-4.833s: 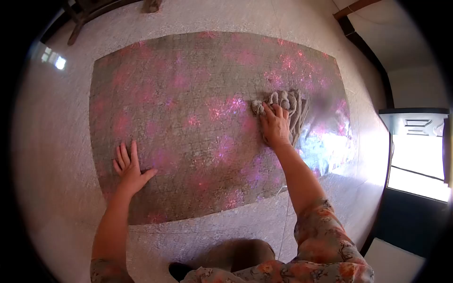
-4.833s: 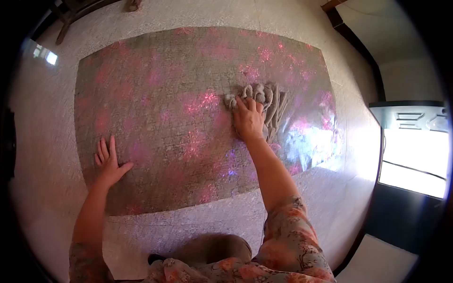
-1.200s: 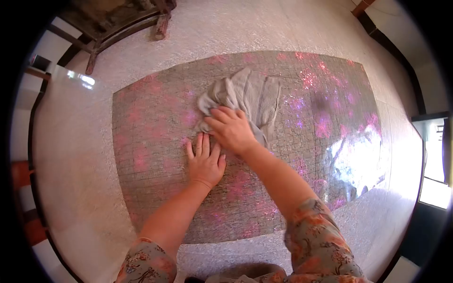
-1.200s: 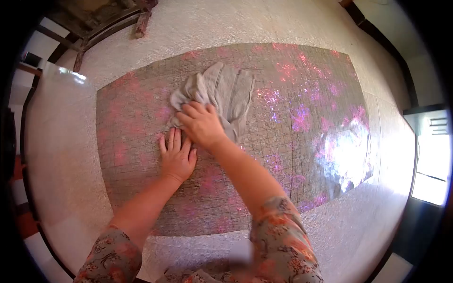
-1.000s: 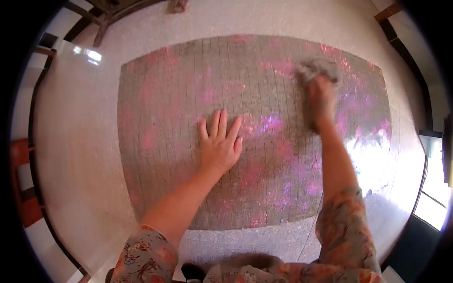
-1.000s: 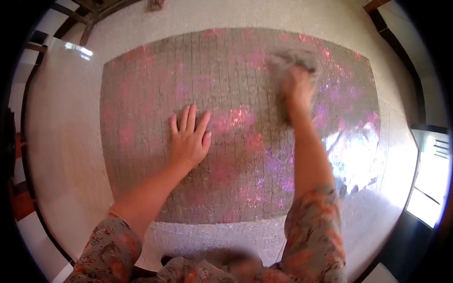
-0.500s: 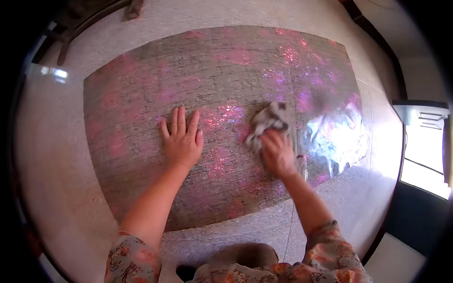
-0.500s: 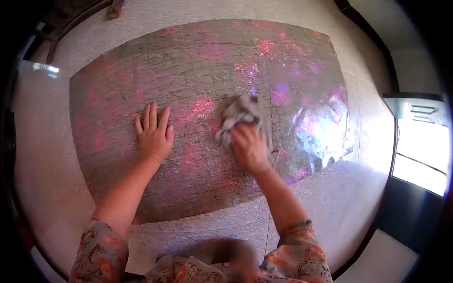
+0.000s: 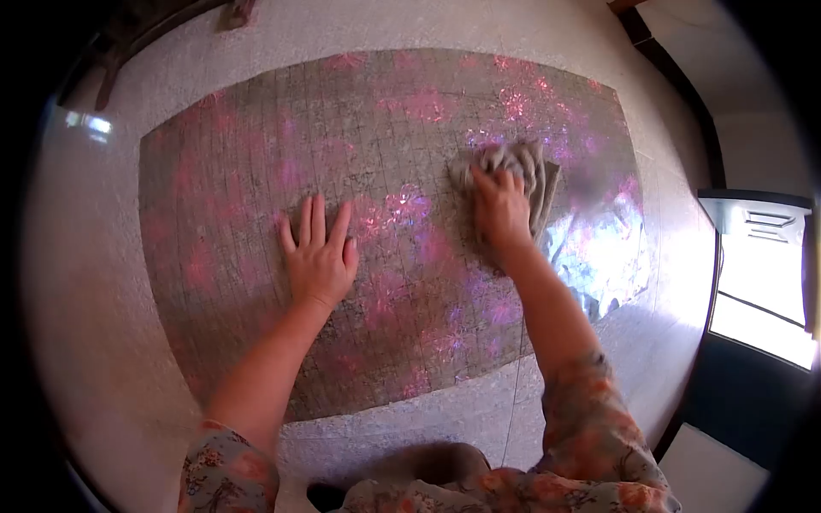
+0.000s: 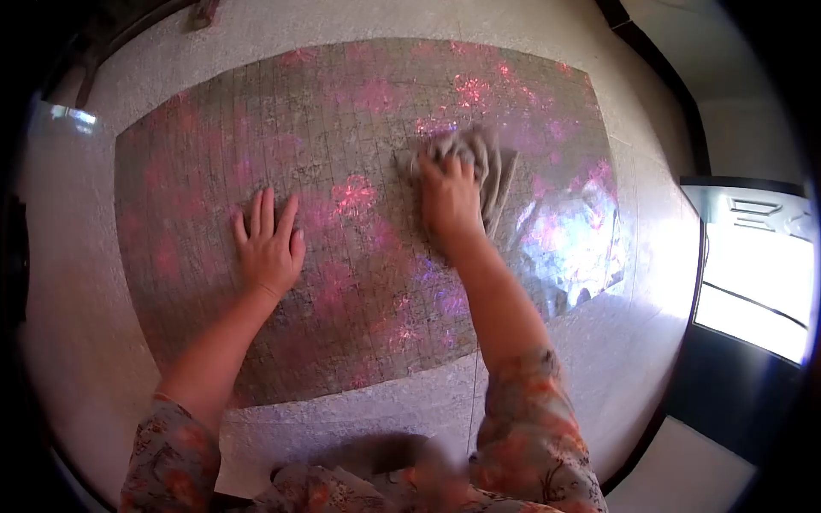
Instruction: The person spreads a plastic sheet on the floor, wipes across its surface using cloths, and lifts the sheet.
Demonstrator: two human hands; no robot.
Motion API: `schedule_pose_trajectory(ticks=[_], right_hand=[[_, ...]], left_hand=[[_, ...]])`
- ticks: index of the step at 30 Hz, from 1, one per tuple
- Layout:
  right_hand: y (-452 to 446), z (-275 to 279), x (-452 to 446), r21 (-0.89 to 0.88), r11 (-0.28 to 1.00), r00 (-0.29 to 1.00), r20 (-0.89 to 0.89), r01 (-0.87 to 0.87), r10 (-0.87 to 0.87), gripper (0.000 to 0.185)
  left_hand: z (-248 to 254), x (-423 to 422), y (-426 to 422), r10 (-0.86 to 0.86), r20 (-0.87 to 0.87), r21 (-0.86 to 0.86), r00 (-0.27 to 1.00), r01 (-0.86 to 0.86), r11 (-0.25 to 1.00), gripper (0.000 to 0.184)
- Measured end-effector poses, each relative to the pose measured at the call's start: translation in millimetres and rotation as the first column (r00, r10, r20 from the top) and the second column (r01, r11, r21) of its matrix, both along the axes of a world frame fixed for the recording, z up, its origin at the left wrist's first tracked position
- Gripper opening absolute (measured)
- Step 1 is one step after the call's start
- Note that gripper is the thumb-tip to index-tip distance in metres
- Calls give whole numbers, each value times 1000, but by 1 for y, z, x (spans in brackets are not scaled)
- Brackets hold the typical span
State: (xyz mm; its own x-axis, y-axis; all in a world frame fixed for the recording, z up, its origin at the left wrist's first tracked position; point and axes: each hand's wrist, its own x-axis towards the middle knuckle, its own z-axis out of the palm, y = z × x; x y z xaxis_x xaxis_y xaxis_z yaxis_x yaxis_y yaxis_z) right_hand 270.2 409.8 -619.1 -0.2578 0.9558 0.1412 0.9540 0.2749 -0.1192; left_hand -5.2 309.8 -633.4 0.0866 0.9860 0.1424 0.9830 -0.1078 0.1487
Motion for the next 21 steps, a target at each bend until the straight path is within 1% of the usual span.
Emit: schedule_pose_trajectory(ticks=[2,5,6,8,9,10,12,13,16,17,18,20,21], right_hand=[[45,-3,-5,31,997,997,-2,72,-72,35],[41,4,-6,-10,997,997,38,71,-71,34],[22,9,-3,-111,991,997,29,70,-67,35],[-3,1,5,0,999,999,-19,-38,38,37],[1,-2,8,-77,997,1000,2,-4,4,37],[9,0,5,-87,996,1000,2,-4,4,37],[40,3,1,-20,1000,999,33,8,-8,29],[56,4,-4,-70,996,998,34,49,-46,32],[43,6,-6,-102,993,996,69,57,-50,32],[30,6,-8,-53,998,996,87,23,-19,32],[19,7,-4,-165,984,998,11,63,-62,36],[22,8,-5,-104,994,997,72,36,-28,36],[32,4,0,-102,994,998,47,36,-31,36]], left_hand=[[-1,1,2,7,2,20,1000,-7,1000,53],[2,0,2,-8,11,47,1000,8,999,53],[4,0,3,-5,7,26,1000,5,1000,53],[4,1,3,13,19,-3,1000,-13,1000,52],[3,0,3,14,21,-2,1000,-14,1000,52],[1,-1,0,6,17,-5,1000,-6,1000,51],[-2,0,-1,0,26,2,1000,-1,1000,51],[-2,-1,0,1,28,26,1000,-2,1000,51],[-2,-2,1,5,23,8,1000,-6,1000,50],[1,-2,4,5,27,16,1000,-5,1000,50],[1,-1,3,9,34,9,999,-9,1000,50],[2,-1,2,18,40,-8,999,-18,1000,50],[2,-1,1,13,29,-25,999,-13,1000,50]])
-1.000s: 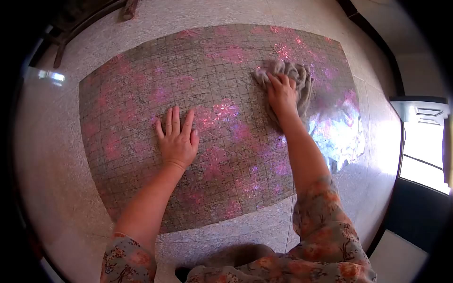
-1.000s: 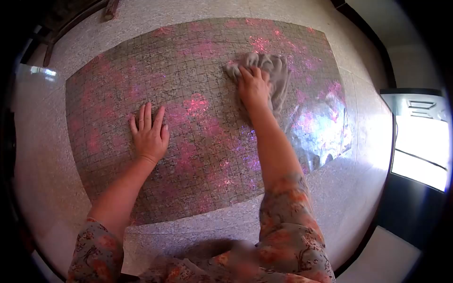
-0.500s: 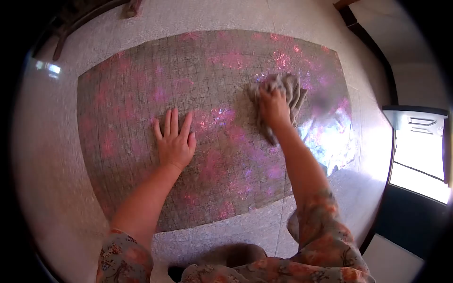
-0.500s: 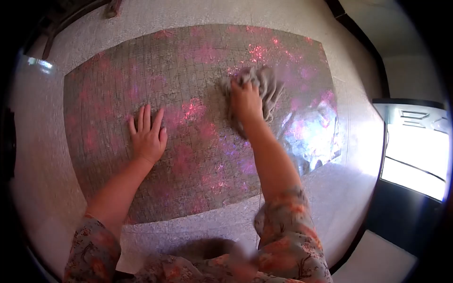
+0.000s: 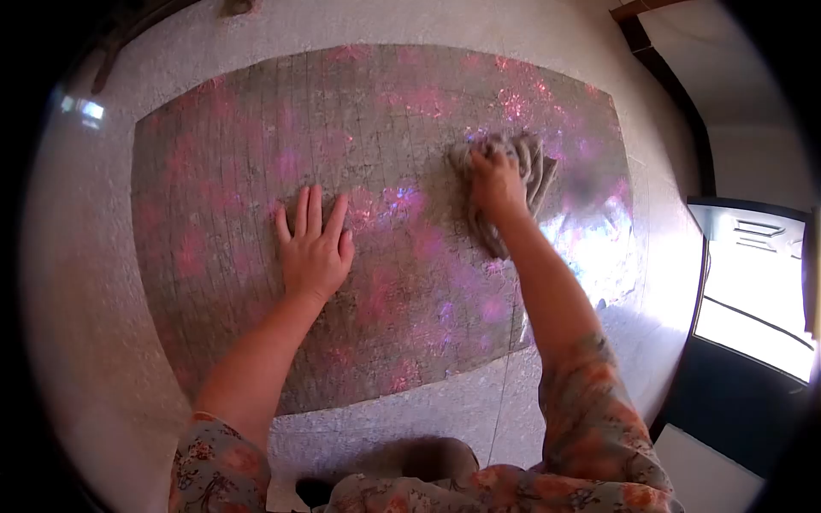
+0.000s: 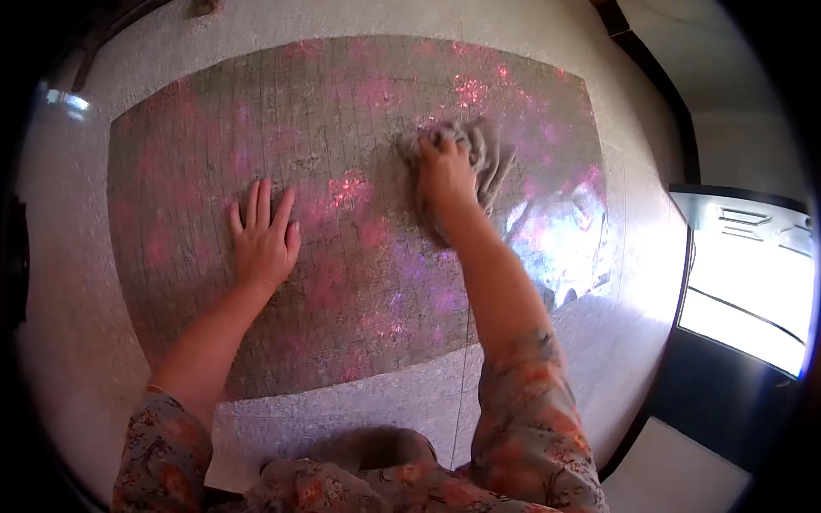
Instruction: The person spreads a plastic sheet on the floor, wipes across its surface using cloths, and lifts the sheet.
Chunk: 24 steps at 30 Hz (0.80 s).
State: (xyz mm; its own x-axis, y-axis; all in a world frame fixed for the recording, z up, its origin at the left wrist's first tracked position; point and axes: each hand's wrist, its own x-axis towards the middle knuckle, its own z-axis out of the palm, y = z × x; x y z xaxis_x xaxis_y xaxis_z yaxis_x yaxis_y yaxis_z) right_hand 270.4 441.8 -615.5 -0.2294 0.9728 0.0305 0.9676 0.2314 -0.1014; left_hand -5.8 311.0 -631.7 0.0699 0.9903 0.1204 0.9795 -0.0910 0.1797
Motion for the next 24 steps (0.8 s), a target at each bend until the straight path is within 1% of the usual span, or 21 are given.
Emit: schedule_pose_trajectory(ticks=[1,2,3,5,7,9,11,12,13,14,15,16,17,18,19,20,21,22,23,24], right_hand=[[16,-5,3,8,1000,1000,-27,-2,2,36],[29,5,-5,-24,999,999,-41,33,-34,35],[27,4,-9,-24,999,998,-50,32,-33,35],[26,5,-14,-35,999,999,19,32,-31,32],[-12,-3,-13,85,993,996,-21,-86,88,34],[-43,1,-11,205,968,983,-79,-145,164,34],[-24,-17,6,312,928,964,-100,-205,246,35],[-5,-32,10,410,903,975,-118,-126,190,30],[14,-28,7,330,944,998,-53,-3,21,31],[31,-26,0,356,921,988,-59,157,-146,27],[43,-31,-5,423,896,991,-78,132,-109,27],[43,-26,-22,414,902,992,-64,123,-106,29],[38,-20,-48,269,955,991,-79,125,-107,31],[18,-23,-71,269,963,996,-93,35,-10,30],[-9,-18,-91,280,955,990,-72,-100,125,31],[-42,-21,-105,285,941,964,-141,-180,227,33],[-78,-13,-114,280,932,948,-150,-232,281,37],[-112,-5,-112,211,937,927,-199,-277,319,37],[-141,-1,-100,163,943,900,-287,-290,327,35],[-159,-2,-81,192,939,897,-290,-287,333,34]], left_hand=[[1,0,-1,-1,-13,-12,1000,1,1000,51],[-2,-1,0,6,-21,-9,1000,-6,1000,51],[-4,-2,-1,1,-19,8,1000,-1,1000,51],[-4,1,0,-14,-10,31,1000,14,999,51],[-1,0,0,-3,-10,14,1000,3,1000,51],[3,2,3,0,4,8,1000,0,1000,51],[3,-2,-1,8,-11,-24,1000,-8,1000,51],[3,-3,-1,-7,-6,5,1000,7,1000,50],[2,-1,-1,-23,4,33,1000,23,999,50],[-1,-1,-1,-24,21,77,999,22,997,48],[-3,-2,-3,-22,11,51,1000,21,998,48],[-4,-2,-2,-22,11,72,1000,21,997,48],[-4,-1,0,-25,16,96,1000,24,995,48],[-7,0,0,-11,10,86,1000,10,996,49],[-8,-1,0,-8,6,86,1000,7,996,49],[-8,0,-1,1,-14,62,1000,0,998,49],[-6,1,0,9,-32,40,999,-8,999,50],[-5,1,1,10,-30,42,999,-9,999,50],[-4,2,1,9,-14,50,1000,-8,999,50],[-5,1,0,12,0,57,1000,-12,998,49]])
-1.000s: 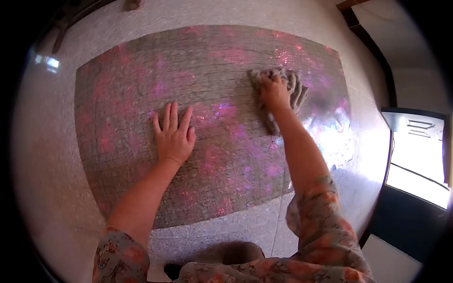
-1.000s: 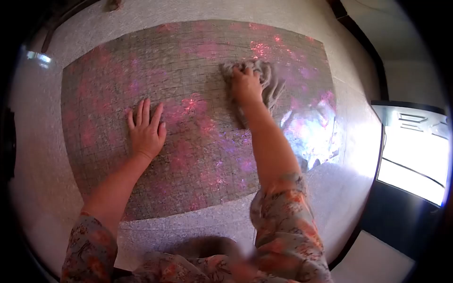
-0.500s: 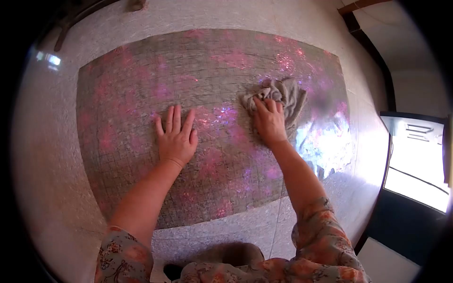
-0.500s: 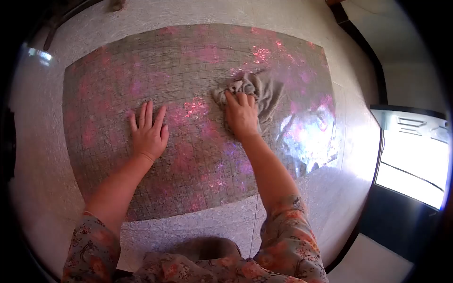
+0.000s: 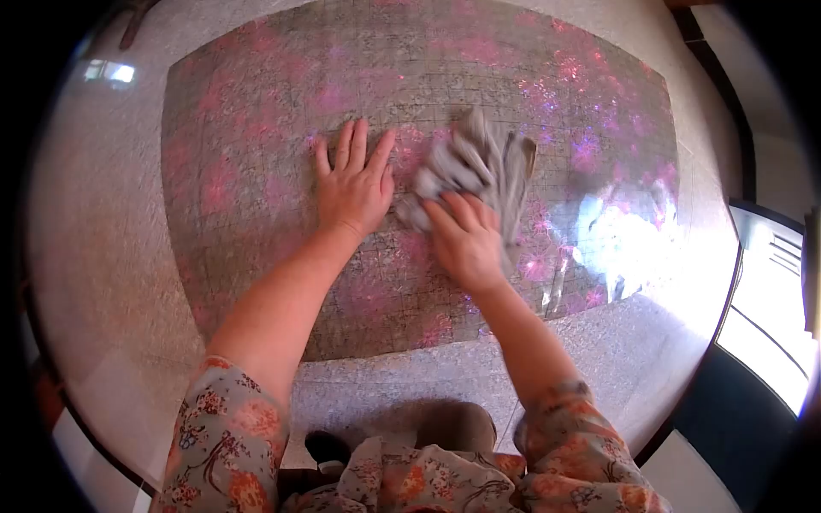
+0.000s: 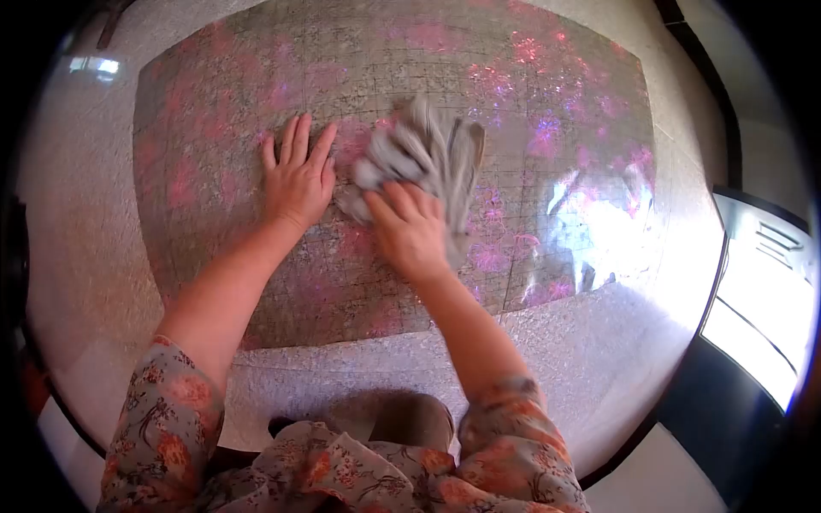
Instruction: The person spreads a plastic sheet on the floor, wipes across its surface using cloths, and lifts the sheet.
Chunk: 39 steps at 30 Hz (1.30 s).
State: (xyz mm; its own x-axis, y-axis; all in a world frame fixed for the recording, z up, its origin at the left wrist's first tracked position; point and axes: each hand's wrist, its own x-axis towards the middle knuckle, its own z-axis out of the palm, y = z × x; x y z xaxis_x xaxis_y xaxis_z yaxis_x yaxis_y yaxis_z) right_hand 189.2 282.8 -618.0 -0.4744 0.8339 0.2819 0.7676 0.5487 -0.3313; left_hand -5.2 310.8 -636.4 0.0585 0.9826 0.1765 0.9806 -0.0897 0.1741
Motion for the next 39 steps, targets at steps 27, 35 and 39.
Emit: schedule_pose_trajectory(ticks=[27,35,39], right_hand=[[54,-25,66,150,923,901,210,354,-379,40],[-84,-15,-129,-18,996,992,83,-93,94,54],[-145,7,-209,-259,906,926,87,-336,368,50]], left_hand=[[2,-258,-229,230,-132,-328,964,-261,908,65],[6,-257,-227,230,-77,-420,970,-240,875,66],[9,-256,-222,244,-84,-481,966,-254,839,66]])
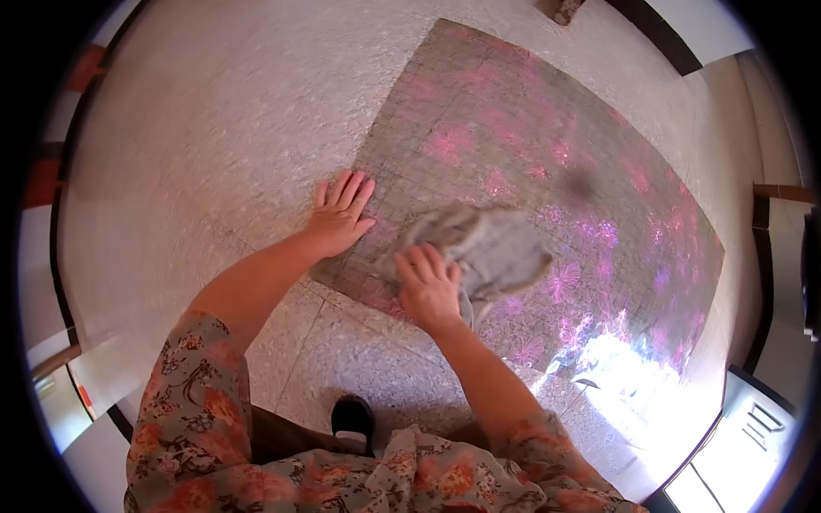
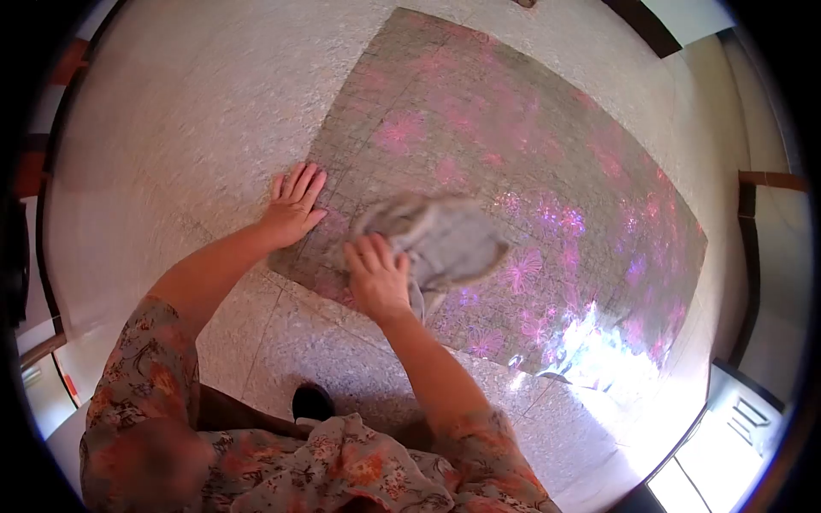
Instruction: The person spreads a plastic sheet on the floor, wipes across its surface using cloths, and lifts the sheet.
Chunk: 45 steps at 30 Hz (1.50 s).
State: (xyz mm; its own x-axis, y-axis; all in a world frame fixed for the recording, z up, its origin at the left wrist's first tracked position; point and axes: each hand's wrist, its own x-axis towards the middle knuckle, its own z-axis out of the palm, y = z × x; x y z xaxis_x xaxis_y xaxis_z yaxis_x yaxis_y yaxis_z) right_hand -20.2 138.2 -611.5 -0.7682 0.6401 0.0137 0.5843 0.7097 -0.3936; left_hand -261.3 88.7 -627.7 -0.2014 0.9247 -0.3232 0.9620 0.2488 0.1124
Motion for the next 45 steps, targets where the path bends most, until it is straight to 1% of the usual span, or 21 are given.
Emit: schedule_pose_trajectory(ticks=[2,6,8,10,11,12,13,14,15,16,18,22,24,26,28,30,36,39,43,44,45], right_hand=[[6,-10,-23,25,982,970,-148,-190,191,47],[45,-13,-44,51,979,962,-181,-197,204,48],[51,-10,-49,43,990,963,-229,-137,143,51],[45,-4,-41,10,990,962,-234,-139,137,47],[39,-3,-34,-321,927,915,-400,-193,52,43],[35,-2,-25,-594,753,850,-520,-283,-91,39],[31,-1,-13,-601,764,813,-552,-235,-184,37],[29,0,2,-611,769,769,-579,-188,-272,35],[35,2,20,-496,868,800,-521,1,-298,34],[44,5,37,-346,920,818,-465,184,-338,33],[64,4,55,-224,931,840,-408,289,-358,30],[88,-20,80,-21,935,827,-460,354,-323,31],[87,-26,92,170,949,927,-316,266,-203,33],[84,-23,93,119,956,924,-313,268,-220,34],[85,-25,93,-26,930,823,-457,367,-337,33],[87,-24,93,26,927,846,-419,374,-330,32],[86,-26,94,73,924,868,-377,375,-323,30],[88,-30,94,95,925,872,-380,368,-308,30],[87,-25,94,58,926,866,-380,374,-326,31],[86,-26,94,53,922,857,-391,384,-335,31],[86,-27,94,53,922,859,-388,384,-335,32]], left_hand=[[-1,-3,-2,-8,-3,-18,1000,8,1000,66],[0,0,-5,-6,2,-15,1000,6,1000,67],[-1,3,-2,-4,-35,172,999,10,985,61],[7,12,6,89,55,197,995,-98,976,55],[22,21,12,172,152,196,973,-200,960,50],[36,36,16,201,318,212,927,-276,938,45],[54,58,18,216,475,215,853,-351,911,41],[63,79,16,80,475,260,876,-227,938,43],[68,99,15,-55,468,306,882,-103,947,46],[61,118,13,-58,462,306,885,-98,947,46],[34,146,13,-21,223,372,975,-66,926,53],[18,156,21,39,161,382,986,-99,919,55],[11,146,-2,76,124,335,989,-114,935,45],[13,131,-16,86,79,260,993,-104,960,45],[19,114,-6,206,0,209,978,-202,957,48],[20,84,17,281,-28,237,959,-267,934,47],[-12,-35,117,98,-69,461,993,-55,886,46],[-13,-33,114,25,-66,450,998,7,893,47],[-5,3,-25,-331,-99,314,938,346,884,52],[12,18,-56,-301,-34,44,953,302,952,54],[28,29,-73,-292,22,25,956,292,956,54]])
